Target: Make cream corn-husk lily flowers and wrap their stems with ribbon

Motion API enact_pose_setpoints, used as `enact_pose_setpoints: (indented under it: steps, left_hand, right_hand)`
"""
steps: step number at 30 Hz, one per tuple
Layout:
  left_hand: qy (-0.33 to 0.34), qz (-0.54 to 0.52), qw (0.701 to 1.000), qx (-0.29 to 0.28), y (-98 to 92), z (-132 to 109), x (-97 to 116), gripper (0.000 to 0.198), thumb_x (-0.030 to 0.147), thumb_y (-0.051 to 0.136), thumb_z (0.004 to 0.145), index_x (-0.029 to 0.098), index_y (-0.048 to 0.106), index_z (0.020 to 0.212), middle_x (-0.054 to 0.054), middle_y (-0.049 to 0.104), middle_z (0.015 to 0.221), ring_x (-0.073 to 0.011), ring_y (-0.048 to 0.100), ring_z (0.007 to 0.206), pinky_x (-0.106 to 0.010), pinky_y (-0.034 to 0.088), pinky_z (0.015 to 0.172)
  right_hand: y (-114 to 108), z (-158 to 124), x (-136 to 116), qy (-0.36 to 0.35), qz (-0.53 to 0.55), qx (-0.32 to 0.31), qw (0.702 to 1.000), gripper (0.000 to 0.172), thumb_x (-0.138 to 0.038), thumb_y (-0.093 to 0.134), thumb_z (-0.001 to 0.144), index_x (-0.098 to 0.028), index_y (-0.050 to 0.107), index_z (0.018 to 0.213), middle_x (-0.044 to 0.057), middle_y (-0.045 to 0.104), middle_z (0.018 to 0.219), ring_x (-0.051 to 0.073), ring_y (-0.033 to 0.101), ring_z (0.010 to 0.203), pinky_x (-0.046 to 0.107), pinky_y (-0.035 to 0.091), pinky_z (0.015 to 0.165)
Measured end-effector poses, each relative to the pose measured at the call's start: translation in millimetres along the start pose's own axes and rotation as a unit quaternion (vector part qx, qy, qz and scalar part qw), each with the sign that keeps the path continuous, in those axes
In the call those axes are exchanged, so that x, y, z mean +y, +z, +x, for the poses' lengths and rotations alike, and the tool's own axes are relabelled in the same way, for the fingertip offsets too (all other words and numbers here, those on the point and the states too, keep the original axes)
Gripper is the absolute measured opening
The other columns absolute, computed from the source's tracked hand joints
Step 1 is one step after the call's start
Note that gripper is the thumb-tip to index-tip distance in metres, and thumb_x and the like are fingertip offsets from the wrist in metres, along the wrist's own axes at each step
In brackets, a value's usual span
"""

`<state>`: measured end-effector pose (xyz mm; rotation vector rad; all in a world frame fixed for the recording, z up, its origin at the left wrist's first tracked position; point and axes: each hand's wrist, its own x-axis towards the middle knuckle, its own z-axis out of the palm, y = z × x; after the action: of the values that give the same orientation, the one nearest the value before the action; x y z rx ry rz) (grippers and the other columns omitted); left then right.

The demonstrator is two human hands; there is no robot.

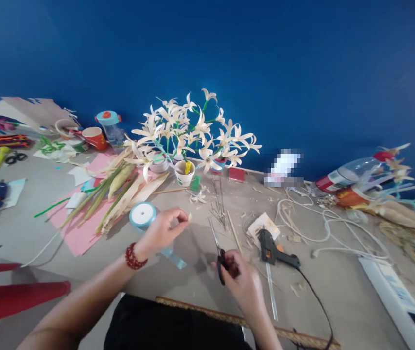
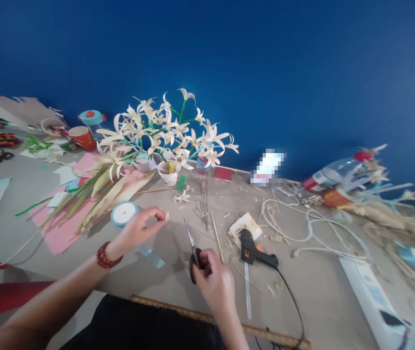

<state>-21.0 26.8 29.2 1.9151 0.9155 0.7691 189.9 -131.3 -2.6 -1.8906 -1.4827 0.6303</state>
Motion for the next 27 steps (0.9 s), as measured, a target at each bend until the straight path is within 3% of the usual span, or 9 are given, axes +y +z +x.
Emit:
enact_pose_setpoints:
  steps: [2,6,10,17,22,27]
  left_hand:
    - [0.029,0.120,0.992,-0.022,-12.4,14,-10,0.012,0.025,0.058,0.086,0.020,0.064,0.077,-0.004,0.065,0.077,-0.0195,0.058,0.075,-0.029,0.040,0.070]
    - [0.081,0.319,0.941,-0.075,-19.3,42,-24,0.017,0.022,0.055,0.087,0.020,0.065,0.073,-0.006,0.066,0.076,-0.0227,0.059,0.077,-0.033,0.038,0.075]
    - [0.112,0.363,0.919,-0.105,-10.3,64,-31,0.016,0.018,0.058,0.085,0.019,0.066,0.071,-0.007,0.067,0.076,-0.0242,0.060,0.081,-0.036,0.037,0.080]
    - [0.180,0.420,0.879,-0.135,-5.9,84,-32,0.021,0.012,0.054,0.089,0.018,0.068,0.076,-0.008,0.068,0.081,-0.0263,0.060,0.091,-0.040,0.035,0.090]
    - [0.203,0.446,0.862,-0.133,-11.4,80,-30,0.017,0.014,0.053,0.091,0.018,0.069,0.088,-0.008,0.069,0.088,-0.0251,0.061,0.094,-0.039,0.038,0.090]
    - [0.182,0.422,0.883,-0.095,-19.8,62,-21,0.016,0.016,0.049,0.092,0.019,0.065,0.088,-0.007,0.067,0.087,-0.0231,0.060,0.086,-0.037,0.040,0.083]
  right_hand:
    - [6,-2,7,-0.003,-0.046,0.001,0.999,0.024,-0.045,0.062,0.085,-0.022,0.060,0.083,-0.005,0.054,0.052,0.014,0.051,0.045,0.021,0.036,0.045]
    - [15,-6,14,-0.030,-0.102,0.003,0.994,0.018,-0.038,0.061,0.084,-0.022,0.064,0.089,-0.002,0.062,0.056,0.015,0.057,0.045,0.023,0.039,0.046]
    - [15,-8,12,-0.041,-0.128,0.004,0.991,0.017,-0.033,0.063,0.081,-0.022,0.067,0.092,0.001,0.068,0.064,0.018,0.063,0.049,0.025,0.043,0.046]
    - [14,-7,15,-0.038,-0.130,0.007,0.991,0.013,-0.028,0.065,0.080,-0.025,0.063,0.092,0.003,0.076,0.082,0.022,0.073,0.072,0.027,0.052,0.060]
    - [18,-4,15,-0.027,-0.153,-0.002,0.988,0.014,-0.026,0.068,0.078,-0.024,0.059,0.089,0.001,0.074,0.074,0.022,0.073,0.065,0.025,0.047,0.055]
    - [14,-1,3,-0.005,-0.211,-0.024,0.977,0.014,-0.026,0.067,0.080,-0.023,0.059,0.091,0.002,0.074,0.073,0.023,0.072,0.065,0.025,0.041,0.053]
